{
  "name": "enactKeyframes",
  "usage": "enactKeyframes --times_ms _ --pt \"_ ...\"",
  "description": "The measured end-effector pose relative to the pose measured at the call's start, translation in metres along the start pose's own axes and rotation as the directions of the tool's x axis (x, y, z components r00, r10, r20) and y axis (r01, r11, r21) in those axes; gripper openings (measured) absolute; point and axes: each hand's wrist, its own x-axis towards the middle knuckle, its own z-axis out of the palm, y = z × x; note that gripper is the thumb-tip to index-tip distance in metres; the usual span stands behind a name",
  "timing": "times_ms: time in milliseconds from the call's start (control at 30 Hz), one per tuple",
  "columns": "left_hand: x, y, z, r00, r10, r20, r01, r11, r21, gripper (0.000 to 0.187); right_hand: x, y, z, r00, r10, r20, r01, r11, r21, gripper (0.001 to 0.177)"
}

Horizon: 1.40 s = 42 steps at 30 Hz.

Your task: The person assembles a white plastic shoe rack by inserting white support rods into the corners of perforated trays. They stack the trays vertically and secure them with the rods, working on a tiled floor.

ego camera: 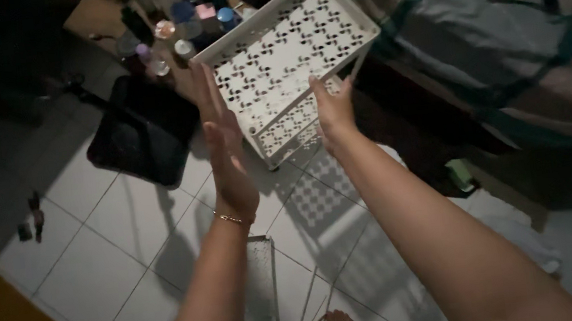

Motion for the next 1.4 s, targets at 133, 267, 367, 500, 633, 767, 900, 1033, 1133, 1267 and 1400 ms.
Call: enactKeyframes --times_ms 133,267,367,500,633,767,900,1033,1133,1267,1400 --pt "-0.007 -0.004 -0.02 0.999 0.031 -0.021 -0.03 0.999 0.041 0.083 0.008 0.034 0.016 0.976 0.164 0.141 -0.17 0.985 0.03 0.062" --pt "-0.009 -0.003 -0.034 0.999 0.003 -0.048 0.001 0.995 0.097 0.084 0.015 0.055 0.037 0.953 0.175 0.248 -0.189 0.981 0.037 0.032" --pt "-0.018 -0.002 -0.044 0.998 -0.005 -0.065 0.008 0.999 0.054 0.082 0.016 0.069 0.048 0.949 0.154 0.275 -0.163 0.987 0.011 0.022" --pt "-0.028 0.003 -0.056 0.996 -0.005 -0.092 0.014 0.995 0.1 0.084 0.019 0.082 0.058 0.934 0.232 0.273 -0.247 0.969 0.02 0.016" --pt "-0.042 0.015 -0.076 0.99 -0.016 -0.139 0.031 0.993 0.112 0.087 0.008 0.105 0.064 0.943 0.192 0.272 -0.196 0.981 -0.013 0.017" --pt "-0.061 0.032 -0.101 0.984 -0.018 -0.177 0.049 0.984 0.17 0.087 -0.019 0.127 0.082 0.94 0.173 0.294 -0.179 0.984 -0.008 0.014" --pt "-0.089 0.05 -0.135 0.975 0.066 -0.214 -0.017 0.975 0.222 0.079 -0.055 0.15 0.103 0.915 0.174 0.364 -0.21 0.976 0.062 0.014" --pt "-0.121 0.078 -0.176 0.963 0.074 -0.26 -0.001 0.963 0.27 0.083 -0.098 0.172 0.129 0.888 0.209 0.409 -0.238 0.971 0.021 0.016" --pt "-0.148 0.1 -0.206 0.945 0.036 -0.325 0.051 0.966 0.255 0.09 -0.13 0.193 0.151 0.867 0.247 0.433 -0.284 0.958 0.023 0.016" --pt "-0.189 0.129 -0.245 0.92 0.029 -0.391 0.085 0.958 0.273 0.094 -0.175 0.221 0.176 0.798 0.224 0.559 -0.269 0.963 -0.002 0.017" --pt "-0.233 0.157 -0.289 0.891 0.019 -0.453 0.128 0.948 0.292 0.095 -0.216 0.25 0.206 0.753 0.207 0.625 -0.211 0.975 -0.069 0.019"
